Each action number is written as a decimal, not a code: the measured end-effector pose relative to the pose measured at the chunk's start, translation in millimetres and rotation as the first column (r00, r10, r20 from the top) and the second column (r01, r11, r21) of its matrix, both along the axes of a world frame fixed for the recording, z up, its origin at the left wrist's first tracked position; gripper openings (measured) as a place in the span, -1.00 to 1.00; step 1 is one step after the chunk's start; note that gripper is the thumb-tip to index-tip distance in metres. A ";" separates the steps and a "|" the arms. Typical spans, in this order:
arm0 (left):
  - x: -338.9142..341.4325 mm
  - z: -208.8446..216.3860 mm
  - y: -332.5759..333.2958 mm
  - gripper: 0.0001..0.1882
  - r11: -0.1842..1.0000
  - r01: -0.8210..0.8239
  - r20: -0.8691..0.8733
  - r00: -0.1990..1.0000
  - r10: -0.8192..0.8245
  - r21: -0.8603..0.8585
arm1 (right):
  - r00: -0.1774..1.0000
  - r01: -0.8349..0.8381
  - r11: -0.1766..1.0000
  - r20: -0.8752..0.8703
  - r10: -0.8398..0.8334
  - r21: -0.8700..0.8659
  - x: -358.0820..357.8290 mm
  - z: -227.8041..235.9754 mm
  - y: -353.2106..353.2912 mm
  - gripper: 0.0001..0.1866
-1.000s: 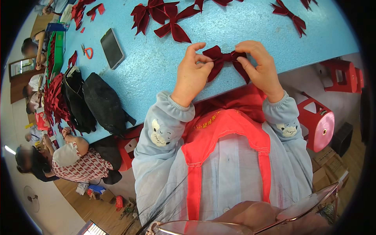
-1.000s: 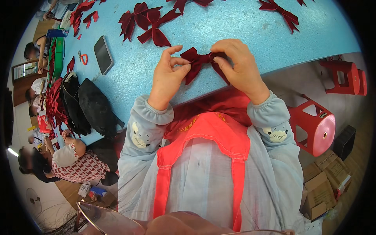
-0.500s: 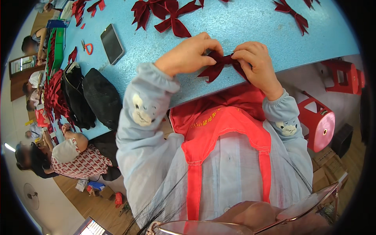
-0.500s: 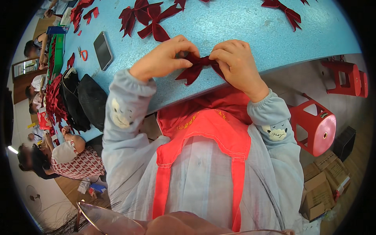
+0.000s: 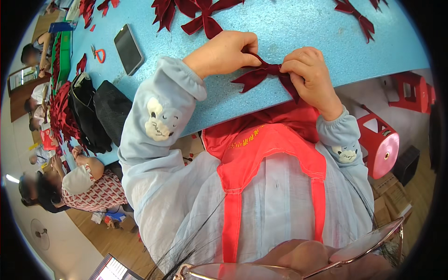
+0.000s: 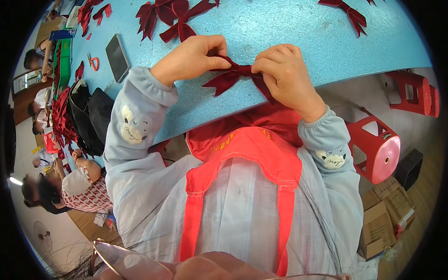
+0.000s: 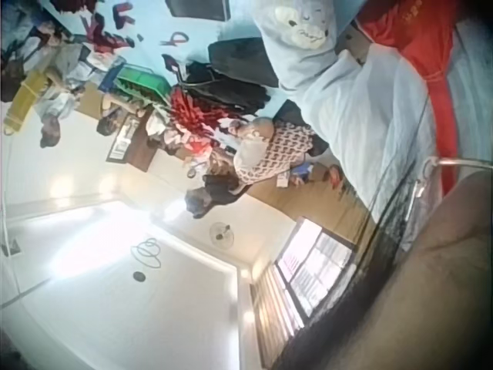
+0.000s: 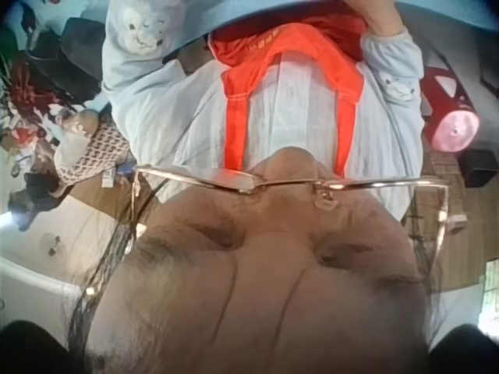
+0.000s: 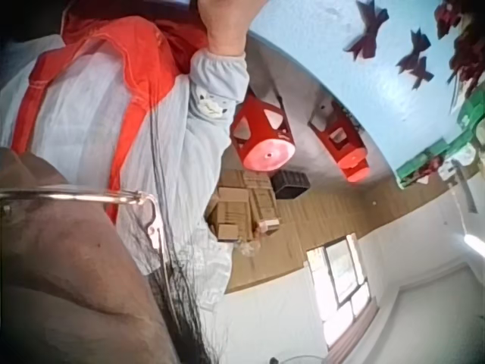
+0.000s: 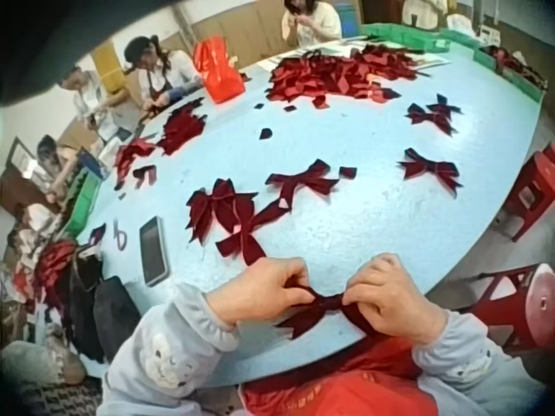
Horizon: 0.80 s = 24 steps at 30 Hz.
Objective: Assembling decorative red fabric bows by hand on a production table.
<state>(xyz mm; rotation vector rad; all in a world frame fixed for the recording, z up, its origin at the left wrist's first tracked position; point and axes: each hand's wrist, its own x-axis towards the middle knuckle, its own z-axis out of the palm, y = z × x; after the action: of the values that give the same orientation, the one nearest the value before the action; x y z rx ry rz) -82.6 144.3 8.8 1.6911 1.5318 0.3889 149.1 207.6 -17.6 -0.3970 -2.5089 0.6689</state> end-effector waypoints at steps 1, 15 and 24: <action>2.4 -0.9 -2.0 -0.72 1.000 0.002 0.002 1.000 -0.002 -0.001 | 1.000 -0.006 1.000 0.001 0.006 0.001 -0.1 -0.3 0.8 -0.76; 25.4 -9.5 -53.3 -0.51 0.894 -0.439 0.282 0.872 0.401 0.088 | 0.941 0.306 0.858 -0.009 -0.340 -0.412 4.0 1.4 -6.6 -0.66; 35.9 -9.1 -61.1 -0.52 0.837 -0.350 0.237 0.933 0.271 0.421 | 0.999 -0.031 0.999 0.030 0.031 0.020 -28.8 19.2 -2.9 -0.59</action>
<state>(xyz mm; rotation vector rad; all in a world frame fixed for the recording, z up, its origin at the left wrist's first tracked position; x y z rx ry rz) -46.7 83.2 -0.4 1.6898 1.6794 1.1171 120.3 204.7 1.7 -0.3637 -2.5531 0.6530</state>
